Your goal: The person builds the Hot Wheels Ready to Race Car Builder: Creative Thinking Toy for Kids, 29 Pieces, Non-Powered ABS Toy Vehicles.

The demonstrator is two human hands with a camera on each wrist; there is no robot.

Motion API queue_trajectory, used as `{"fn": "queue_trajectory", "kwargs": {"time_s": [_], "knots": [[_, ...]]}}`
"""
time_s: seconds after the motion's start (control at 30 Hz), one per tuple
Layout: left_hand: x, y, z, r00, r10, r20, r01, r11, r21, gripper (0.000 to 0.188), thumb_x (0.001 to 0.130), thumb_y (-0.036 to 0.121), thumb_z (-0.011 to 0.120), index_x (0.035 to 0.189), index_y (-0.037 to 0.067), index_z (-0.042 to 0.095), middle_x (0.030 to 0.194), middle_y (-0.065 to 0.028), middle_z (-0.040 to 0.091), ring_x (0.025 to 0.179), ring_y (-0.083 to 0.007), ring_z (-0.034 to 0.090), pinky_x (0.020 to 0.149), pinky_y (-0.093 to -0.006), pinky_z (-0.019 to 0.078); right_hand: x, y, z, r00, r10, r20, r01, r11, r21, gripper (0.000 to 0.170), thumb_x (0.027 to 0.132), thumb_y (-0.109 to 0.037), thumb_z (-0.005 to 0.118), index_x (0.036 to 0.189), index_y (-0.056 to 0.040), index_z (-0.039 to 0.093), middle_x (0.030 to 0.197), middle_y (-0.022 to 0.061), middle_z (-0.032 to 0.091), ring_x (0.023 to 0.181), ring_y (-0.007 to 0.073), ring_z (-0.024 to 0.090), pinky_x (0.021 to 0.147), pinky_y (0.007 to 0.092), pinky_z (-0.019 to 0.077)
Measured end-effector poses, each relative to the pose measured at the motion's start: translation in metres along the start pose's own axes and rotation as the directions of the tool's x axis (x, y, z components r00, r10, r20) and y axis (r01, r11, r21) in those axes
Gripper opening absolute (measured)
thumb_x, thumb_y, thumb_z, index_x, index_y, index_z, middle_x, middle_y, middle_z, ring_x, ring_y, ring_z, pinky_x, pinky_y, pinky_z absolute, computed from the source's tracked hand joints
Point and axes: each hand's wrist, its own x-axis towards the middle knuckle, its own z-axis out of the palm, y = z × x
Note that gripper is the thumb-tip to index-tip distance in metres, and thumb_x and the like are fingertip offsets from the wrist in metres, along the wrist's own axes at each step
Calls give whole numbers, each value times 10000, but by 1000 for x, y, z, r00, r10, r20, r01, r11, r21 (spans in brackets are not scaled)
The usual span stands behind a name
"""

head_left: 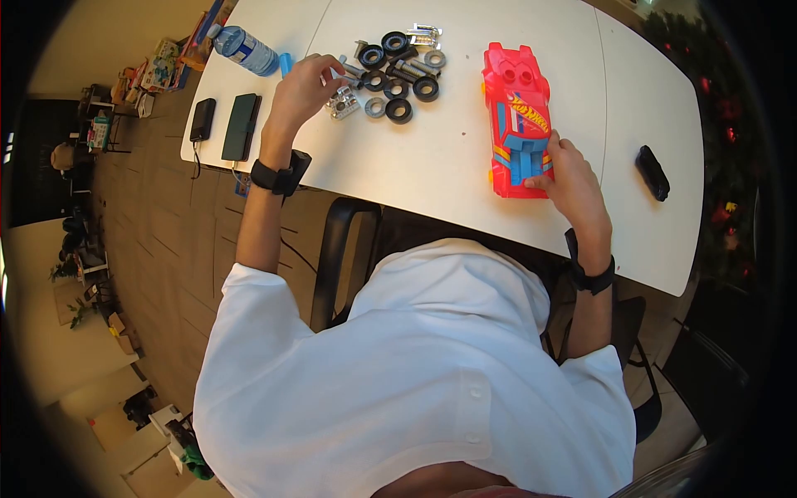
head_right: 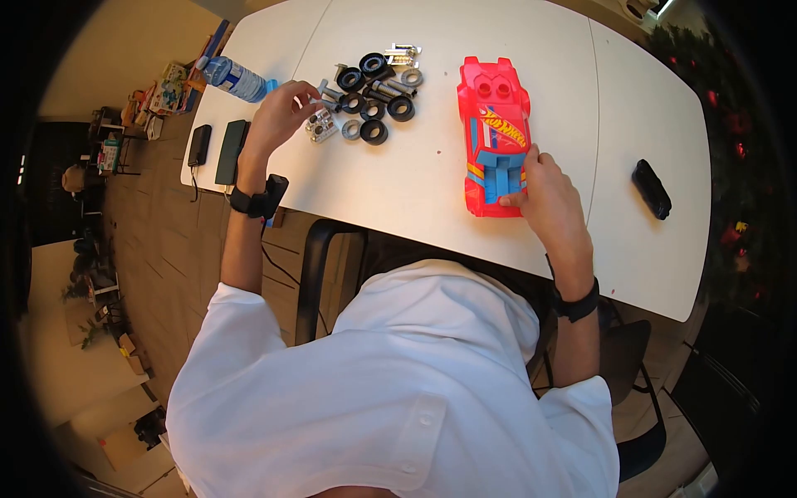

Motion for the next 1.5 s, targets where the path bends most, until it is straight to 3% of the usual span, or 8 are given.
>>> {"fn": "queue_trajectory", "kwargs": {"time_s": [0.23, 0.73, 0.8, 0.97, 1.03, 1.13, 1.37, 1.5], "knots": [[-13, -3, -2, 968, -150, 201, 140, 988, 62, 217, 847, 198, 807, 952, 27, 726, 756, -52, 677, 651, -149, 606, 597, -323, 465, -3, -2, 1, 994, 73, 75, -77, 996, 42, 698, 721, -171, 896, 1256, 73, 520, 1060, 216, 660, 944, 377, 697, 789, 442, 571], [-30, -7, -1, 921, -311, 235, 284, 948, 143, 242, 874, 315, 761, 831, 79, 792, 699, -52, 707, 608, -222, 647, 559, -372, 468, -4, -4, -4, 996, 49, 72, -48, 999, -11, 673, 713, -150, 900, 1228, 84, 534, 1056, 240, 667, 968, 398, 700, 785, 444, 580], [-34, 1, -1, 946, -284, 156, 261, 953, 152, 242, 886, 304, 756, 891, 65, 790, 685, -55, 704, 601, -197, 640, 554, -352, 463, -3, 0, -4, 990, 79, 114, -77, 997, -21, 704, 753, -94, 869, 1329, 67, 496, 1121, 221, 653, 983, 335, 688, 826, 409, 558], [-8, 17, -2, 989, -145, -4, 145, 988, 56, 231, 907, 277, 740, 979, 63, 787, 706, -67, 708, 586, -184, 629, 567, -342, 479, -1, 5, 1, 992, 70, 101, -68, 997, -30, 763, 741, -90, 872, 1370, 76, 472, 1143, 229, 649, 1009, 341, 684, 837, 411, 561], [16, 29, 3, 999, 48, -20, -48, 999, 11, 219, 926, 266, 725, 1036, 87, 785, 797, -82, 728, 622, -189, 643, 603, -345, 499, -1, 4, 1, 992, 70, 109, -67, 997, -28, 787, 736, -89, 873, 1384, 84, 460, 1154, 232, 646, 1015, 345, 685, 838, 411, 562], [58, 52, 21, 990, 141, -29, -140, 990, 25, 291, 934, 320, 721, 1131, 110, 765, 907, -100, 736, 725, -209, 668, 654, -357, 520, -2, -3, -1, 987, 121, 110, -117, 992, -41, 795, 735, -106, 874, 1376, 106, 453, 1161, 232, 647, 1033, 354, 684, 834, 416, 563], [137, 72, 79, 996, 86, 18, -87, 957, 278, 623, 755, 616, 777, 1157, 141, 759, 1032, -161, 749, 955, -352, 699, 815, -431, 583, 0, 1, -5, 982, 142, 121, -135, 989, -64, 844, 737, -212, 886, 1390, 100, 451, 1161, 215, 651, 1050, 360, 683, 851, 415, 575], [149, 69, 93, 982, 98, 161, -146, 935, 323, 592, 748, 574, 793, 1158, 148, 759, 1056, -147, 745, 985, -370, 689, 823, -480, 569, 0, 6, -3, 980, 154, 127, -147, 987, -63, 870, 723, -229, 896, 1395, 99, 451, 1175, 214, 649, 1070, 363, 680, 850, 418, 582]]}}
